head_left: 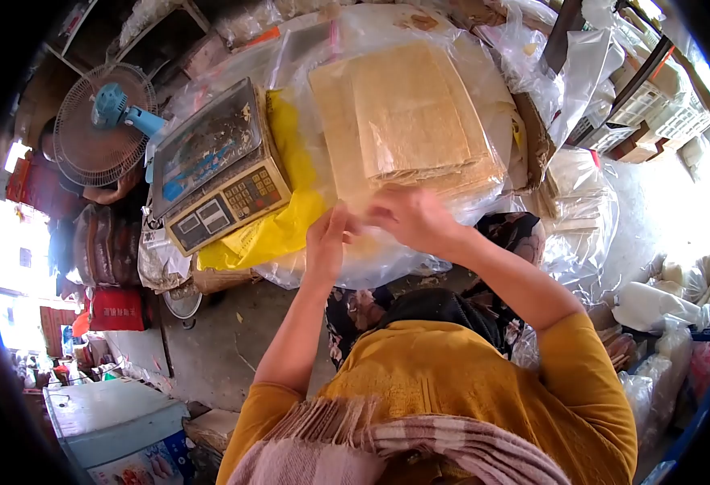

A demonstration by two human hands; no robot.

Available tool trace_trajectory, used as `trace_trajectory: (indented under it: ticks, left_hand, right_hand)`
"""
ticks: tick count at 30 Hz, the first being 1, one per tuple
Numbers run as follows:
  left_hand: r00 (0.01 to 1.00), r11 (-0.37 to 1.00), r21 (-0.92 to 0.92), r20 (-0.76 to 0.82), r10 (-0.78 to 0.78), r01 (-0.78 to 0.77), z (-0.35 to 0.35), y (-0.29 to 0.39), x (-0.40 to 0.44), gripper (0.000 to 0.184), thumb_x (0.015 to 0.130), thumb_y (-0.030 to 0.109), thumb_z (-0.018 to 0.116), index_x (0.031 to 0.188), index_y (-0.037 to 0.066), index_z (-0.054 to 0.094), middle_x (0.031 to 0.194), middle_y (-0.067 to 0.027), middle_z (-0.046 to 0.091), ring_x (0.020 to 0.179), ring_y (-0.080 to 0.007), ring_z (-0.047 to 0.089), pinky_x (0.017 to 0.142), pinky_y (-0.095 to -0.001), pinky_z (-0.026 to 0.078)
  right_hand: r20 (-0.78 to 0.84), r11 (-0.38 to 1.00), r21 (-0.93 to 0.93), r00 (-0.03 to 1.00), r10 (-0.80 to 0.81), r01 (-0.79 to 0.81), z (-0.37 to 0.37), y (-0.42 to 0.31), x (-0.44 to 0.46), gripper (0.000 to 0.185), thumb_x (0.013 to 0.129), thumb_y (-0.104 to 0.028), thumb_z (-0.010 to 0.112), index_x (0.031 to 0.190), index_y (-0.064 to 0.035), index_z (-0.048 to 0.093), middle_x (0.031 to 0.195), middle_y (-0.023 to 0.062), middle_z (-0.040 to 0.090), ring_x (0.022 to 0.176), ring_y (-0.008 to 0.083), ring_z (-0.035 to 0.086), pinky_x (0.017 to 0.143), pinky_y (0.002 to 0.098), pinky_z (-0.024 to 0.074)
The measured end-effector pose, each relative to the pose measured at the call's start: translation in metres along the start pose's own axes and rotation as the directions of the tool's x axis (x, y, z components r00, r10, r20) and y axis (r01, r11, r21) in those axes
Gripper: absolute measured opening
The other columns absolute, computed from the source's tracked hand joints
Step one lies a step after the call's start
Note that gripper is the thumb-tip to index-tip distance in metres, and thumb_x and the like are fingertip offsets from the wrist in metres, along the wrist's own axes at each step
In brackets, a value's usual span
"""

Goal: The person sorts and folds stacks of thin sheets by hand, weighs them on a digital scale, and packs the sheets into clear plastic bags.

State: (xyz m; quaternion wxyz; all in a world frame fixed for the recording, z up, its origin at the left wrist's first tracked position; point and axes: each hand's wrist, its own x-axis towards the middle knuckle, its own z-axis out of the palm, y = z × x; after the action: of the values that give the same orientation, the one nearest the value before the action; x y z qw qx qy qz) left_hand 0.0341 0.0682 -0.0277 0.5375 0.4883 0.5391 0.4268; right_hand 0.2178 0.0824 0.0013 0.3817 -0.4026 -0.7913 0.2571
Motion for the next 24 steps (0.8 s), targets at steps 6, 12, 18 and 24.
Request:
trace_trajectory:
  ticks: [6,12,18,24]
  left_hand:
    - [0.981,0.973,0.162,-0.071,0.180,-0.166,0.009,0.016,-0.009,0.041,0.096,0.029,0.042,0.080,-0.004,0.061,0.072,-0.0071,0.061,0.069,-0.0120,0.055,0.065,-0.0272,0.044]
    - [0.998,0.983,-0.178,0.048,-0.033,0.041,0.007,0.006,0.011,0.035,0.092,0.025,0.049,0.075,-0.002,0.062,0.067,-0.0073,0.061,0.062,-0.0118,0.057,0.059,-0.0244,0.046]
    - [1.000,0.990,-0.137,0.007,-0.026,0.026,0.003,0.000,0.010,0.032,0.090,0.024,0.054,0.072,-0.001,0.060,0.066,-0.0069,0.061,0.060,-0.0120,0.058,0.059,-0.0243,0.047]
    - [0.990,0.941,0.308,0.059,0.132,-0.144,-0.037,-0.004,0.023,0.020,0.087,0.017,0.056,0.097,0.000,0.057,0.090,-0.0133,0.060,0.083,-0.0208,0.060,0.075,-0.0323,0.048]
  right_hand:
    - [0.052,0.996,0.016,0.995,0.084,-0.085,0.010,-0.010,0.016,0.020,0.074,-0.022,0.066,0.070,-0.0040,0.058,0.071,0.0145,0.061,0.067,0.0343,0.059,0.058,0.0401,0.0467]
    - [0.119,0.999,0.039,0.992,-0.034,0.030,0.002,-0.015,0.011,0.016,0.072,-0.016,0.065,0.076,-0.0049,0.054,0.070,0.0116,0.056,0.067,0.0294,0.057,0.059,0.0359,0.0453]
    - [0.071,0.887,0.030,0.886,0.458,-0.460,-0.100,0.041,-0.128,0.014,0.073,-0.016,0.070,0.075,-0.0060,0.060,0.063,0.0012,0.055,0.055,0.0092,0.051,0.049,0.0262,0.0428]
    - [0.182,0.276,-0.909,0.298,0.937,-0.313,-0.217,0.124,-0.365,0.017,0.066,-0.018,0.069,0.076,-0.0046,0.066,0.084,0.0137,0.066,0.082,0.0317,0.063,0.075,0.0420,0.0494]
